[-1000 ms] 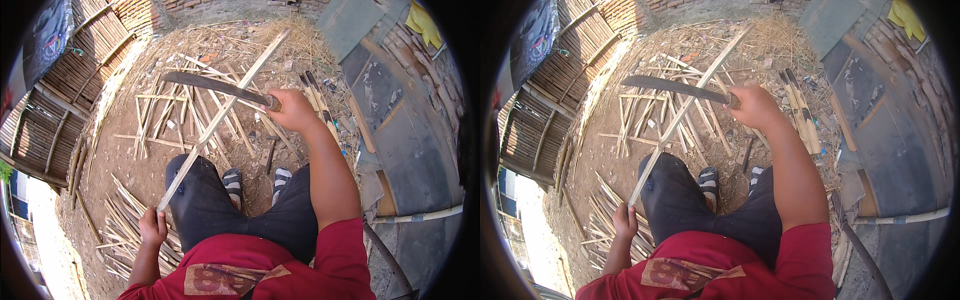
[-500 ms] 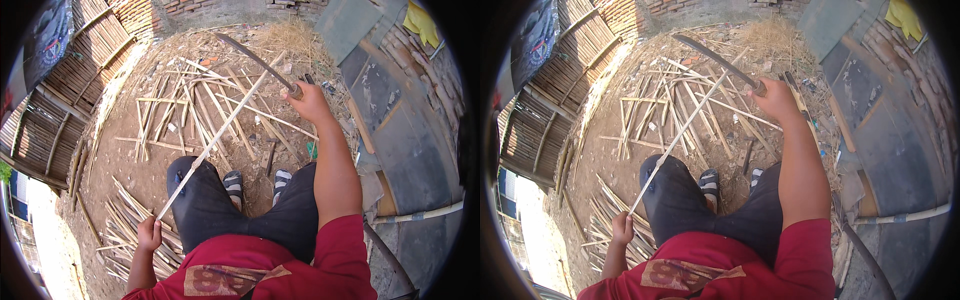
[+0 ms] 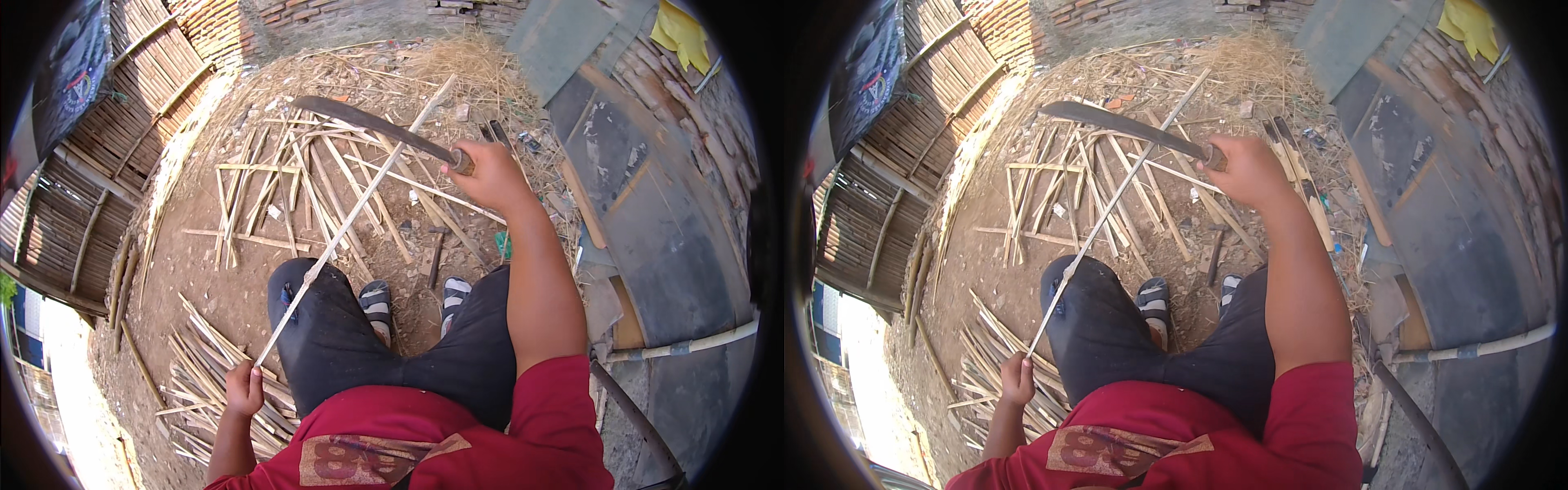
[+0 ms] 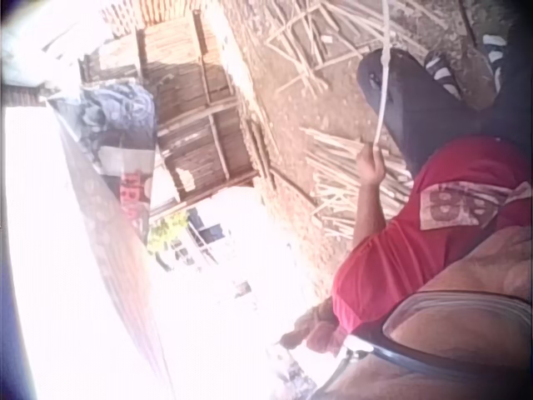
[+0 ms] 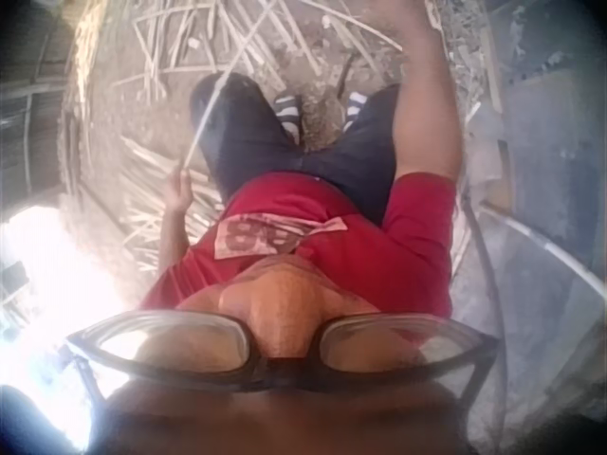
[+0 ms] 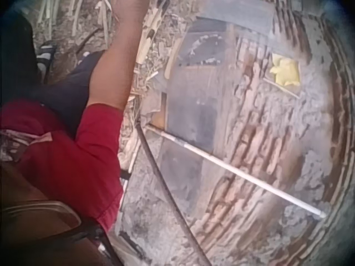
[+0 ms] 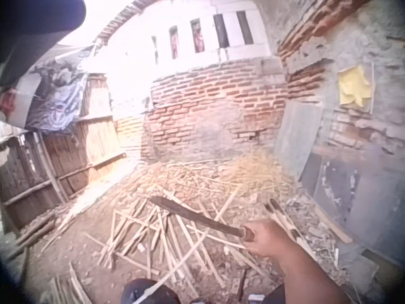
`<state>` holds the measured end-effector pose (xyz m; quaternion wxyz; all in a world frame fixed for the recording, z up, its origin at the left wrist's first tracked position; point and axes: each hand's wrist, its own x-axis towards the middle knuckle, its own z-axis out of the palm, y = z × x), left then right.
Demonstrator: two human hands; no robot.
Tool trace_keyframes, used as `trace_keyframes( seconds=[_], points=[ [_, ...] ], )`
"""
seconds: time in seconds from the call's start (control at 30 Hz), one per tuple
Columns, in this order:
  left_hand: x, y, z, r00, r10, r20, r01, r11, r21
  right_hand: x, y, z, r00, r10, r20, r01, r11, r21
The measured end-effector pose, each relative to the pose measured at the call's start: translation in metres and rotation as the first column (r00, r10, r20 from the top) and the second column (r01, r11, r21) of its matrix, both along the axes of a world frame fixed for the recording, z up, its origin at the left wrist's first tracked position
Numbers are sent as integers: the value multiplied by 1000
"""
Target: The person strips layers from a thin piece of bamboo using a large knife by hand.
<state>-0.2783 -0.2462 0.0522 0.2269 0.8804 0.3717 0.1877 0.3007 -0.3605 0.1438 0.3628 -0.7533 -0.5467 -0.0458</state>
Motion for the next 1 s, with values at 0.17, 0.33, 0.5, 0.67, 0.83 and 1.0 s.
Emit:
trace_keyframes(
  seconds=[0.17,0.33,0.5,0.67,0.83,1.0],
  points=[
    [-6,-3,-16,998,47,-34,-43,994,95,-2,0,9,999,47,-7,-47,983,-179],
    [-6,-18,-25,999,44,-27,-41,995,93,9,4,-2,995,-36,-95,18,982,-189],
    [-7,-20,-28,996,78,-48,-71,990,124,-10,12,1,996,36,-78,-60,939,-339],
    [2,-20,-35,986,126,-105,-109,981,160,13,13,-17,981,-39,-190,-18,957,-290],
    [16,-31,-40,987,122,-102,-100,975,199,-55,25,4,960,278,34,-217,814,-539],
    [28,-35,-37,972,170,-160,-147,978,145,-9,27,-39,979,33,-203,-141,830,-540]
  ],
)
